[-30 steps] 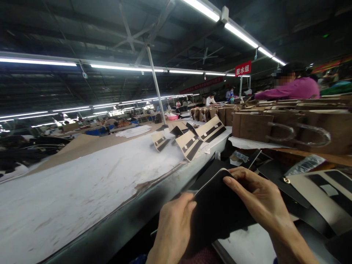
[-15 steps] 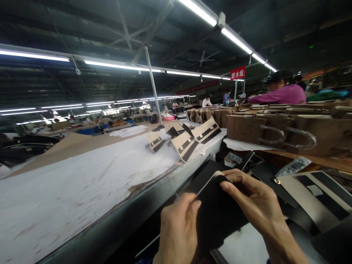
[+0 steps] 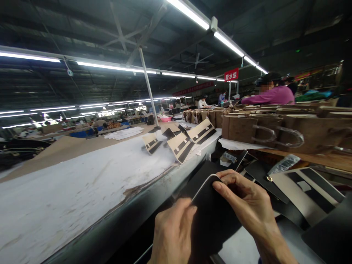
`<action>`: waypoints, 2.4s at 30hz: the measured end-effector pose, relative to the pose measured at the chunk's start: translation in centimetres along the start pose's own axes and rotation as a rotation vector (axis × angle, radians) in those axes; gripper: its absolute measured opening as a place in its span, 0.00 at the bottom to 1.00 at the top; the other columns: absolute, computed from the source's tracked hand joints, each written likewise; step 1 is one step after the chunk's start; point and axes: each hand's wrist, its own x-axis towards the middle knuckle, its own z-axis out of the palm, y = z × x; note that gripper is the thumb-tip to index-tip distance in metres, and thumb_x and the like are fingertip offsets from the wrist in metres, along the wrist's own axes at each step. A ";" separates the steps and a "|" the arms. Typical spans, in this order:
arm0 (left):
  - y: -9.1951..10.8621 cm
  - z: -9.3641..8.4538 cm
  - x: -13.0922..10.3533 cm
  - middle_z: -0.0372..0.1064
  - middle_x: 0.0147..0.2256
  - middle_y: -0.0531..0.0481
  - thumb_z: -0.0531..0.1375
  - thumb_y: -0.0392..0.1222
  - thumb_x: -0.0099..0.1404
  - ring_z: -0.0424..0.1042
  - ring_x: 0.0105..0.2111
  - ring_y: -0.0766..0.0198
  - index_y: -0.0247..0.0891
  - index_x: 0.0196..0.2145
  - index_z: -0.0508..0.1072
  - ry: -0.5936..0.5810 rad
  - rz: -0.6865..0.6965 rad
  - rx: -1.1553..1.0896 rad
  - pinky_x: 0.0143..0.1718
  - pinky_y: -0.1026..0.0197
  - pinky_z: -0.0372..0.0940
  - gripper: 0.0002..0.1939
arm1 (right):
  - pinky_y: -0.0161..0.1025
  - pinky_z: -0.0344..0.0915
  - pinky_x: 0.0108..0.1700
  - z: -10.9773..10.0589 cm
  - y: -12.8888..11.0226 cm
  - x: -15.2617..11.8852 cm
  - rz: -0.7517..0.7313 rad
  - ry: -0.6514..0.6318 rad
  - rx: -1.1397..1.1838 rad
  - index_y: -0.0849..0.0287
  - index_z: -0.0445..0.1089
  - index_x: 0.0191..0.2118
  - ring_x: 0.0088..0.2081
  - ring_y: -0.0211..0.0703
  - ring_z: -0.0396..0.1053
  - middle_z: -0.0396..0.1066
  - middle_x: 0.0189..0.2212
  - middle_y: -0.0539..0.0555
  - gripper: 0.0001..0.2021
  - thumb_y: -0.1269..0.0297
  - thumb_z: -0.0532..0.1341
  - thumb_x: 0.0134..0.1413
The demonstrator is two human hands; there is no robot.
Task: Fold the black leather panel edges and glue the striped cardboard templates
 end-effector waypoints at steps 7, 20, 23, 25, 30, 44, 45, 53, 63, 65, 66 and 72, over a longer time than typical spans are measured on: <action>0.4 0.4 1.3 0.78 0.33 0.53 0.54 0.35 0.73 0.79 0.31 0.69 0.42 0.45 0.73 -0.044 0.007 -0.018 0.33 0.74 0.67 0.09 | 0.33 0.69 0.31 1.2 -0.9 -0.6 -0.130 -0.091 -0.049 0.56 0.71 0.25 0.29 0.41 0.74 0.76 0.29 0.52 0.13 0.60 0.66 0.59; -0.1 0.6 0.6 0.60 0.19 0.59 0.48 0.35 0.75 0.64 0.18 0.73 0.41 0.28 0.60 -0.018 -0.004 0.047 0.21 0.68 0.52 0.15 | 0.30 0.67 0.22 2.2 0.0 -1.5 0.014 -0.074 0.038 0.53 0.65 0.36 0.21 0.34 0.69 0.75 0.33 0.49 0.13 0.58 0.71 0.54; -0.3 0.4 0.6 0.61 0.20 0.58 0.48 0.34 0.74 0.64 0.18 0.73 0.42 0.28 0.60 -0.019 0.035 0.077 0.21 0.67 0.52 0.15 | 0.31 0.71 0.28 1.8 0.0 -1.1 -0.100 -0.222 -0.064 0.53 0.74 0.42 0.27 0.38 0.74 0.77 0.31 0.49 0.09 0.57 0.68 0.58; -0.4 0.4 0.6 0.61 0.20 0.59 0.49 0.33 0.74 0.65 0.18 0.73 0.41 0.29 0.61 -0.013 0.058 0.092 0.22 0.68 0.53 0.14 | 0.31 0.72 0.32 1.6 -0.2 -0.8 -0.174 -0.278 -0.103 0.52 0.76 0.41 0.29 0.39 0.76 0.77 0.30 0.49 0.06 0.58 0.65 0.62; -0.9 0.3 0.6 0.62 0.20 0.59 0.49 0.32 0.74 0.66 0.19 0.73 0.41 0.29 0.61 -0.001 0.057 0.066 0.22 0.68 0.53 0.14 | 0.28 0.71 0.32 1.7 -0.8 -0.9 -0.264 -0.314 -0.107 0.53 0.75 0.41 0.30 0.37 0.76 0.76 0.30 0.47 0.05 0.60 0.67 0.61; -1.2 -1.8 0.2 0.67 0.22 0.59 0.51 0.36 0.74 0.68 0.21 0.71 0.42 0.31 0.63 -0.130 -0.065 0.049 0.23 0.68 0.54 0.11 | 0.32 0.73 0.35 1.3 0.1 -0.7 -0.388 -0.188 -0.274 0.55 0.72 0.46 0.35 0.42 0.78 0.78 0.36 0.51 0.15 0.51 0.66 0.61; -1.3 -1.7 0.2 0.66 0.22 0.59 0.52 0.37 0.74 0.68 0.21 0.72 0.42 0.30 0.62 -0.113 -0.071 0.050 0.22 0.68 0.53 0.12 | 0.31 0.72 0.34 1.6 -0.1 -0.9 -0.461 -0.181 -0.335 0.56 0.70 0.47 0.33 0.40 0.78 0.78 0.35 0.51 0.14 0.52 0.64 0.64; -1.0 -2.3 0.3 0.61 0.19 0.61 0.52 0.37 0.74 0.63 0.18 0.75 0.42 0.26 0.58 -0.094 -0.016 0.001 0.20 0.69 0.51 0.15 | 0.27 0.64 0.29 2.9 -1.8 -2.0 -0.595 -0.144 -0.356 0.58 0.65 0.36 0.26 0.31 0.71 0.71 0.27 0.48 0.07 0.68 0.58 0.70; -1.5 -2.0 -0.2 0.60 0.19 0.60 0.56 0.29 0.69 0.64 0.18 0.72 0.41 0.29 0.63 0.018 0.305 0.140 0.25 0.67 0.59 0.12 | 0.29 0.52 0.22 2.5 -1.1 -1.8 -0.361 -0.124 -0.309 0.56 0.52 0.24 0.18 0.29 0.54 0.51 0.18 0.42 0.21 0.61 0.54 0.71; -1.6 -1.9 -0.4 0.63 0.20 0.59 0.58 0.30 0.69 0.66 0.19 0.71 0.40 0.31 0.66 0.008 0.314 0.121 0.26 0.68 0.61 0.10 | 0.30 0.50 0.21 2.7 -1.1 -1.7 -0.339 -0.113 -0.291 0.56 0.49 0.23 0.18 0.29 0.51 0.48 0.18 0.42 0.22 0.61 0.54 0.71; -1.5 -1.8 -0.4 0.66 0.21 0.59 0.58 0.31 0.70 0.68 0.19 0.71 0.40 0.33 0.68 0.005 0.307 0.093 0.26 0.69 0.62 0.08 | 0.30 0.48 0.20 2.7 -1.0 -1.7 -0.317 -0.108 -0.276 0.56 0.48 0.22 0.17 0.28 0.49 0.47 0.17 0.43 0.23 0.60 0.53 0.71; -2.0 -1.9 -0.3 0.66 0.21 0.59 0.60 0.31 0.69 0.68 0.18 0.72 0.39 0.39 0.72 0.083 0.240 0.093 0.24 0.71 0.62 0.04 | 0.28 0.58 0.20 2.0 0.1 -1.2 -0.057 -0.104 -0.140 0.58 0.66 0.23 0.18 0.33 0.63 0.66 0.17 0.48 0.26 0.52 0.49 0.72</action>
